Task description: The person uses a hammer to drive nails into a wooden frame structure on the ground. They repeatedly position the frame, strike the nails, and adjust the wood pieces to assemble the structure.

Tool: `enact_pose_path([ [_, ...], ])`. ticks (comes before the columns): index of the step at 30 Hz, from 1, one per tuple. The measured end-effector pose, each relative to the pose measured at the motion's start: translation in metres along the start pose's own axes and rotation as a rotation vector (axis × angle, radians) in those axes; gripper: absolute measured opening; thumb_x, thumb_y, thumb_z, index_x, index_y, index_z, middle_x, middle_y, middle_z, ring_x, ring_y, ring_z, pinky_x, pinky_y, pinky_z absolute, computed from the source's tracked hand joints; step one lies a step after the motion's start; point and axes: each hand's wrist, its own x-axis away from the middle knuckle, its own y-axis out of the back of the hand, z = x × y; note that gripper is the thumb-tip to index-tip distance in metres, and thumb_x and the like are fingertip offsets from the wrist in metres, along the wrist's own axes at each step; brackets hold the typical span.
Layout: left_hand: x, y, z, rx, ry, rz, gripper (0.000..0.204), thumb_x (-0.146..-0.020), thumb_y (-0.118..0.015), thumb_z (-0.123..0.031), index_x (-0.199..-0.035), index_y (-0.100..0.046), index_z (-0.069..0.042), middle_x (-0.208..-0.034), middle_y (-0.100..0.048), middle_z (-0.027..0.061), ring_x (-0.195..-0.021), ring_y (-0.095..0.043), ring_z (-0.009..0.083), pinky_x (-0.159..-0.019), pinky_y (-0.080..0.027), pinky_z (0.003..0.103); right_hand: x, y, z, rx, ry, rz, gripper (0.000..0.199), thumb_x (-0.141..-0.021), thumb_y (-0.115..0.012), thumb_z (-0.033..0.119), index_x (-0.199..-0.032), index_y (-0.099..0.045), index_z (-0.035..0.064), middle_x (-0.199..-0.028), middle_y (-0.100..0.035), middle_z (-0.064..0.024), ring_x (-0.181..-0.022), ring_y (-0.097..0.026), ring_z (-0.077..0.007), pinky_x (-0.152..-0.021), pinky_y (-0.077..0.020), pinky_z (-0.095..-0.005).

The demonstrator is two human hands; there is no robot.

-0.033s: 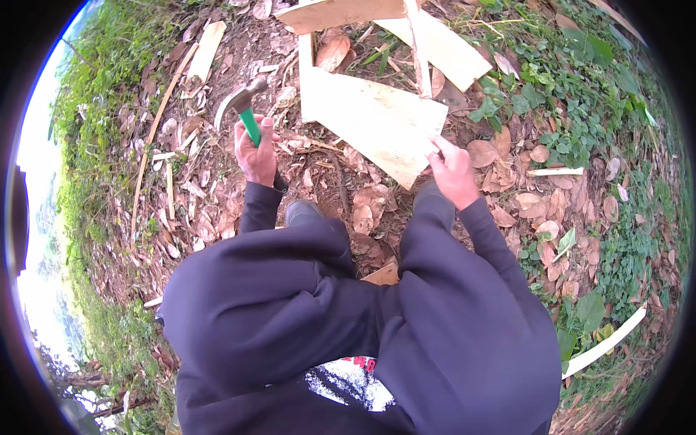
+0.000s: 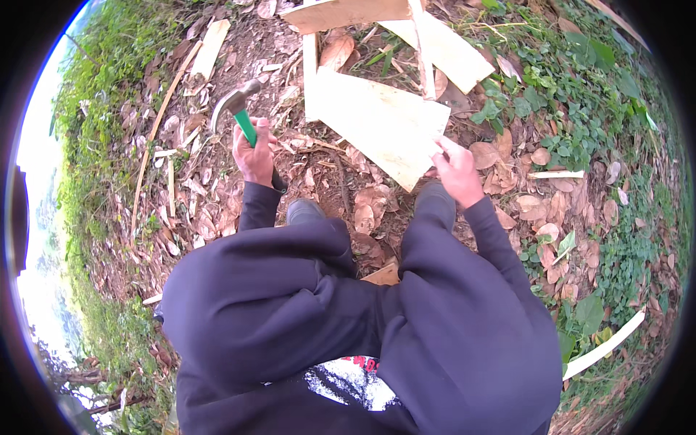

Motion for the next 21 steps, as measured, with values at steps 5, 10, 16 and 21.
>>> enact_pose_path([
  [5,-0.003,0.059,0.028,0.09,0.368,-0.043,0.021,-0.089,-0.079,-0.024,-0.09,-0.069,-0.005,-0.101,-0.065,0.0086,-0.056,-0.057,0.006,-0.045,-0.044,0.018,0.0,0.014,-0.007,-0.18,-0.061,0.155,0.033,-0.101,-0.046,0.002,-0.133,-0.055,-0.0041,-0.113,-0.065,-0.0079,-0.087,-0.065,-0.0101,-0.072,-0.0611,-0.0276],
  [10,0.006,0.046,-0.009,0.003,0.042,0.164,0.035,-0.077,-0.089,-0.021,-0.102,-0.073,-0.004,-0.124,-0.066,0.0128,-0.085,-0.065,0.0111,-0.069,-0.053,0.025,0.015,0.026,0.038,0.351,0.248,0.054,0.027,-0.098,-0.053,0.005,-0.121,-0.062,-0.0043,-0.103,-0.07,-0.0153,-0.092,-0.07,-0.0234,-0.078,-0.0574,-0.0339],
  [16,-0.004,-0.027,-0.071,-0.1,-0.39,0.606,0.045,-0.073,-0.088,-0.014,-0.113,-0.073,-0.001,-0.143,-0.057,0.0153,-0.121,-0.063,0.0267,-0.097,-0.052,0.038,0.006,0.023,0.087,0.739,0.525,-0.033,0.019,-0.097,-0.058,0.011,-0.11,-0.067,-0.0006,-0.106,-0.07,-0.0208,-0.097,-0.068,-0.0382,-0.084,-0.054,-0.0429],
  [21,0.005,-0.052,-0.039,-0.22,-0.212,0.781,0.042,-0.079,-0.083,-0.014,-0.117,-0.071,-0.001,-0.131,-0.066,0.0141,-0.112,-0.068,0.0279,-0.095,-0.053,0.035,-0.019,0.008,0.073,0.727,0.462,-0.014,0.02,-0.095,-0.059,0.009,-0.113,-0.065,0.0013,-0.104,-0.07,-0.0213,-0.094,-0.068,-0.0388,-0.082,-0.0547,-0.0443],
])
